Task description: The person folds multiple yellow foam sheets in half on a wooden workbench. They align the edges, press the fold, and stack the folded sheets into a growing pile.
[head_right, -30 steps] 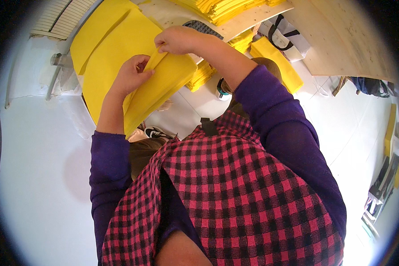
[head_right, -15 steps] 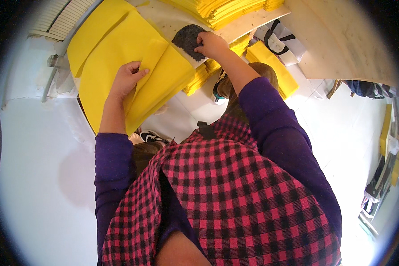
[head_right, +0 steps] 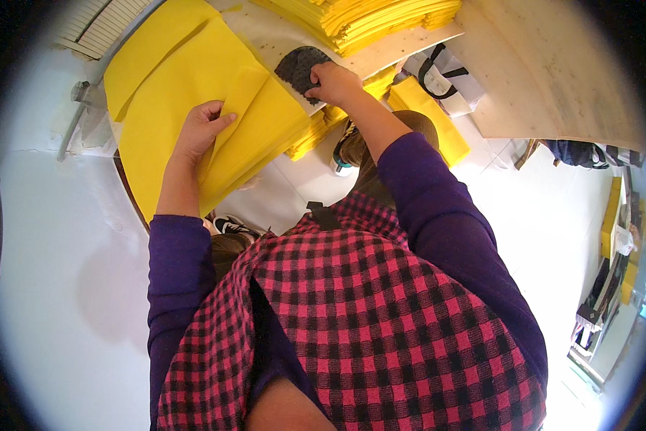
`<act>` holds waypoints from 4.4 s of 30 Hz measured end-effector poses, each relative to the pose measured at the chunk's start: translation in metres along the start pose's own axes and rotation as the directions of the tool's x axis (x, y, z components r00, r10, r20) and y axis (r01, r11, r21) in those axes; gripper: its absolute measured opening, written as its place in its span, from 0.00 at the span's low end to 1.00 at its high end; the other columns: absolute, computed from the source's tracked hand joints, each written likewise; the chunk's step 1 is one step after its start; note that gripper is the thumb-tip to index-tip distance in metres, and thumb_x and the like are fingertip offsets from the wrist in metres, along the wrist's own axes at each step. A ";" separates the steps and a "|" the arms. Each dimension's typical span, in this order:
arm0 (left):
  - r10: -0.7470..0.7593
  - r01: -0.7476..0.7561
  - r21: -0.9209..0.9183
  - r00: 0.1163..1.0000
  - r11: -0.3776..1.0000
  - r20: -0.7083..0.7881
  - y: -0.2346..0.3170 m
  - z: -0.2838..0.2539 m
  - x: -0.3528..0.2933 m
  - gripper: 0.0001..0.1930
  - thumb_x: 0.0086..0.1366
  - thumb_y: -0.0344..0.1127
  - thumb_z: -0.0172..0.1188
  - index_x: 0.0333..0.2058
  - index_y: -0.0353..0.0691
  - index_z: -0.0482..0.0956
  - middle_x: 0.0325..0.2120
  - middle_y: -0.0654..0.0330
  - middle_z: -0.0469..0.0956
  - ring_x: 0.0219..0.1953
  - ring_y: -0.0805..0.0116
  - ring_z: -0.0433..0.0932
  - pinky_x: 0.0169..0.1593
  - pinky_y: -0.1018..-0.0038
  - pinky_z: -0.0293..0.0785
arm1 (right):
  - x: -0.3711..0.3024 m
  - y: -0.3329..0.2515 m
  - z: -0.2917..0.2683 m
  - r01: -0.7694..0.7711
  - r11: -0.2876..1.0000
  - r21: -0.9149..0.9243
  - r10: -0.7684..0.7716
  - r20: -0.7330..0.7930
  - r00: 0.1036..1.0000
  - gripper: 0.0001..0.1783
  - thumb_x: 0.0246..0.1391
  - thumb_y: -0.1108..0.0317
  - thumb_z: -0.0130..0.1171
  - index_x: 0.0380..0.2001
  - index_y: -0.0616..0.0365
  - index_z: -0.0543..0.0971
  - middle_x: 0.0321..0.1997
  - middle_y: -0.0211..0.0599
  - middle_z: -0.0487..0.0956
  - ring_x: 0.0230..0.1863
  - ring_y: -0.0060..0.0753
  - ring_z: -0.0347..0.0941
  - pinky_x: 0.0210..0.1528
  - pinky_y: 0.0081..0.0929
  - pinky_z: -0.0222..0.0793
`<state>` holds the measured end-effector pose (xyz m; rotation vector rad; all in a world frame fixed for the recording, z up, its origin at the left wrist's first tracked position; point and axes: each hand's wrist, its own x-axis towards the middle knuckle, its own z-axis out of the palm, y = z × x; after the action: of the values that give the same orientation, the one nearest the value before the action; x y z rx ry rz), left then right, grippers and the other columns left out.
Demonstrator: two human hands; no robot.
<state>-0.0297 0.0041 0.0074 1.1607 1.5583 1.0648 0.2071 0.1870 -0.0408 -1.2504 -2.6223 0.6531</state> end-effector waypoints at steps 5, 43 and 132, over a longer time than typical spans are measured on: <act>-0.002 0.002 0.038 1.000 0.999 -0.008 -0.001 -0.002 -0.001 0.10 0.57 0.33 0.61 0.34 0.31 0.80 0.26 0.67 0.77 0.28 0.79 0.71 0.34 0.79 0.68 | 0.006 0.002 0.006 -0.041 0.999 0.014 0.041 0.006 0.999 0.11 0.53 0.56 0.57 0.34 0.48 0.80 0.35 0.37 0.80 0.41 0.42 0.75 0.40 0.40 0.70; -0.032 0.031 0.047 0.999 0.998 0.039 -0.008 -0.005 0.005 0.12 0.59 0.30 0.60 0.40 0.30 0.78 0.33 0.63 0.79 0.33 0.76 0.75 0.41 0.79 0.71 | -0.021 -0.055 -0.044 0.210 0.731 0.649 -0.321 0.055 0.946 0.08 0.49 0.68 0.65 0.31 0.59 0.80 0.31 0.26 0.76 0.34 0.18 0.70 0.38 0.18 0.67; 0.030 -0.029 0.040 0.999 0.999 -0.019 -0.008 -0.001 0.002 0.11 0.58 0.36 0.62 0.34 0.33 0.80 0.24 0.68 0.75 0.25 0.79 0.69 0.33 0.80 0.67 | -0.011 -0.085 -0.047 0.179 0.807 0.563 -0.231 0.022 0.973 0.10 0.54 0.64 0.61 0.34 0.61 0.80 0.30 0.25 0.78 0.33 0.17 0.71 0.38 0.17 0.68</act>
<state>-0.0331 0.0047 -0.0004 1.2073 1.5888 1.0719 0.1698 0.1465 0.0397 -0.7583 -2.3077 1.3345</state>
